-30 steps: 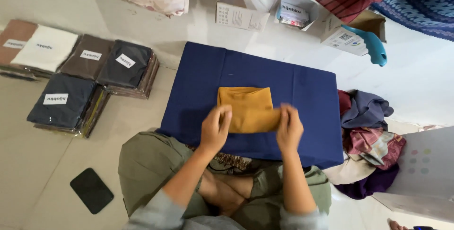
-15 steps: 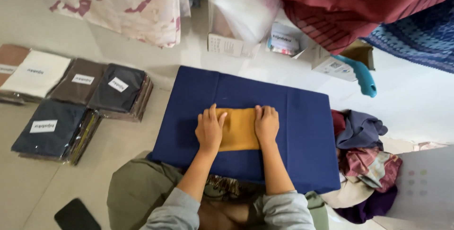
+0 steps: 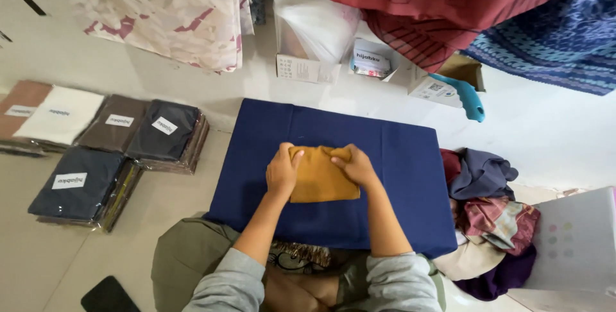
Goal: The person is lint-rolling a piece of fabric to remove debris, folding it neatly, and then inserting it into a clear plastic packaging bag.
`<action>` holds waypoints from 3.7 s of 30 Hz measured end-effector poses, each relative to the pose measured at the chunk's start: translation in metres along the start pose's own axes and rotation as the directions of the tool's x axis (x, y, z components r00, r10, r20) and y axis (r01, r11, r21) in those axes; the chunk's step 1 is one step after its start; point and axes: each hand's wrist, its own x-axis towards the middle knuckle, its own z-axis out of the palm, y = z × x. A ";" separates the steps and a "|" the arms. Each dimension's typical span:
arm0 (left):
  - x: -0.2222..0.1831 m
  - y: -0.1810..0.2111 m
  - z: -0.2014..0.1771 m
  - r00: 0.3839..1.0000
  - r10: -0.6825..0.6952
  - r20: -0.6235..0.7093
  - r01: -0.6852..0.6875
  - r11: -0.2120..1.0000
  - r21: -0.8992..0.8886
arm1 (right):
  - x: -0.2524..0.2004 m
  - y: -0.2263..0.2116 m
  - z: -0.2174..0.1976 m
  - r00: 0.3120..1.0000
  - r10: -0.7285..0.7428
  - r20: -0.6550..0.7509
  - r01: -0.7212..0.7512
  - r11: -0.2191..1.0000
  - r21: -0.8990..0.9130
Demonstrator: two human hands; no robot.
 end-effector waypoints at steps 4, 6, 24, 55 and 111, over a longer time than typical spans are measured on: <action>0.018 0.019 -0.059 0.998 0.056 0.021 -0.033 0.813 -0.581 | -0.012 -0.013 -0.032 0.992 0.033 -0.123 0.054 0.765 0.642; 0.018 0.024 -0.077 0.992 0.112 -0.049 -0.118 0.759 -0.640 | -0.038 -0.030 -0.055 0.977 -0.013 -0.212 0.162 0.690 0.706; -0.057 -0.002 -0.014 0.977 -0.144 0.156 0.157 0.985 -0.072 | -0.068 0.013 0.019 0.964 0.176 -0.201 -0.214 0.959 -0.186; 0.003 0.050 -0.115 0.847 0.445 0.292 -0.168 0.745 -0.645 | -0.151 -0.074 -0.015 0.842 -0.516 0.157 0.396 0.789 0.471; -0.015 -0.117 -0.048 0.927 0.374 0.014 -0.361 0.882 0.303 | -0.154 -0.020 -0.062 0.954 0.170 -0.247 -0.016 0.852 0.524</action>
